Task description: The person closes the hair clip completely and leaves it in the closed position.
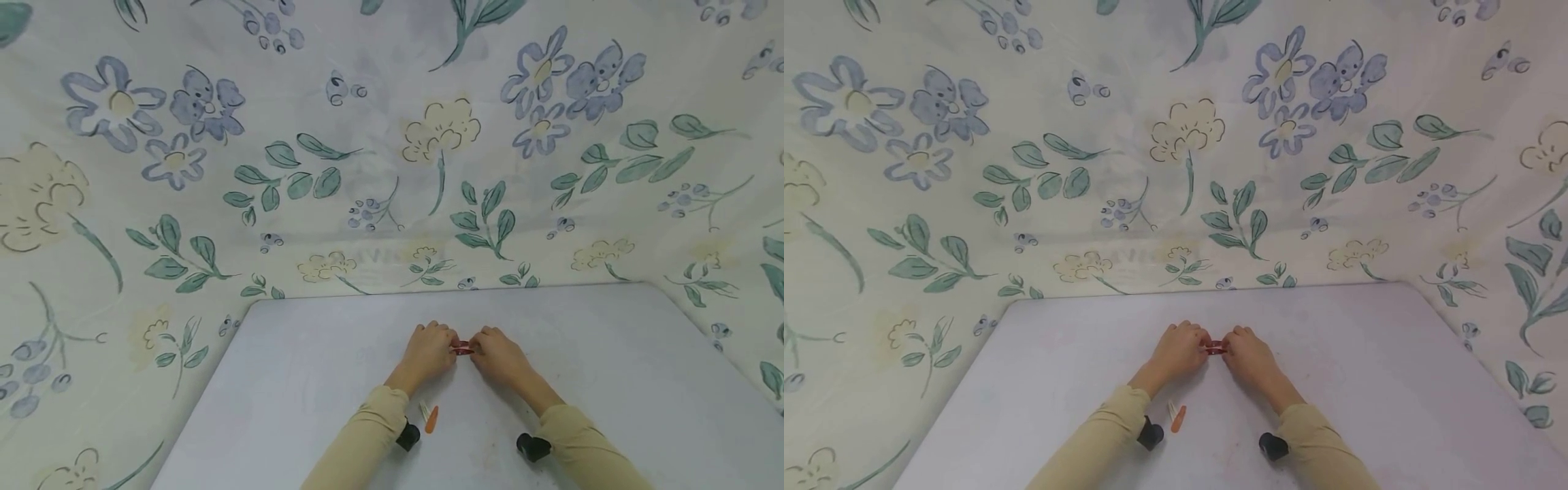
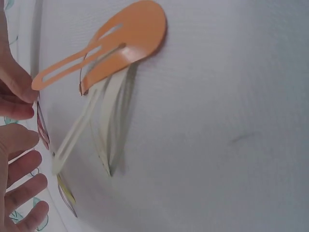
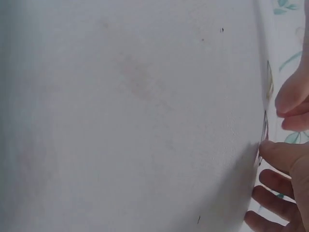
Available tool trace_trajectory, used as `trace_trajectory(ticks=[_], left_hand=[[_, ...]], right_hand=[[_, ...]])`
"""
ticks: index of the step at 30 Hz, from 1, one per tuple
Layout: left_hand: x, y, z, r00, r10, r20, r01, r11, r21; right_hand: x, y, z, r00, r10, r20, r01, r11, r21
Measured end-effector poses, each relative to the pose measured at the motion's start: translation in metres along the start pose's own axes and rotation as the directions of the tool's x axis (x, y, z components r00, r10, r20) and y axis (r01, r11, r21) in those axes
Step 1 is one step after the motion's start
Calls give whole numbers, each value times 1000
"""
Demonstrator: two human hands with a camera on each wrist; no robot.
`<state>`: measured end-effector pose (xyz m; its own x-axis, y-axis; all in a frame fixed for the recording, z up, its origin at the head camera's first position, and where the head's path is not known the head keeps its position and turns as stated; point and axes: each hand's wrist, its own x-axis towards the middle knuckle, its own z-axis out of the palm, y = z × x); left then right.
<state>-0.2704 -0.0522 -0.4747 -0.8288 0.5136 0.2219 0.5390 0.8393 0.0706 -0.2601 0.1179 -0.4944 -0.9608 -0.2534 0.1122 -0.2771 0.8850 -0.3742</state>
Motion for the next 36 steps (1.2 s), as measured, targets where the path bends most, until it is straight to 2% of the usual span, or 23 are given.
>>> trace_trajectory(ticks=[5,9,14,20,26,36], left_hand=[[-2,0,-6,1000,-7,9,7,1000,-9],[-6,1,-10,1000,-8,20,9,1000,-22],[-12,0,-13,1000,-8,21,9,998,-55],[-22,-4,-14,999,-37,15,39,992,-117],[-32,-6,-15,998,-66,11,67,976,-210],[-51,-12,-18,992,-94,-81,55,922,-384]], right_hand=[[-5,5,-3,1000,14,2,-14,1000,7],[-10,10,-5,1000,25,-10,-25,998,54],[-16,15,-8,999,32,-38,-27,992,120],[-20,18,-9,997,63,-33,-56,984,167],[-26,19,-7,997,64,-34,-56,977,205],[-37,3,-9,997,7,-78,15,958,285]])
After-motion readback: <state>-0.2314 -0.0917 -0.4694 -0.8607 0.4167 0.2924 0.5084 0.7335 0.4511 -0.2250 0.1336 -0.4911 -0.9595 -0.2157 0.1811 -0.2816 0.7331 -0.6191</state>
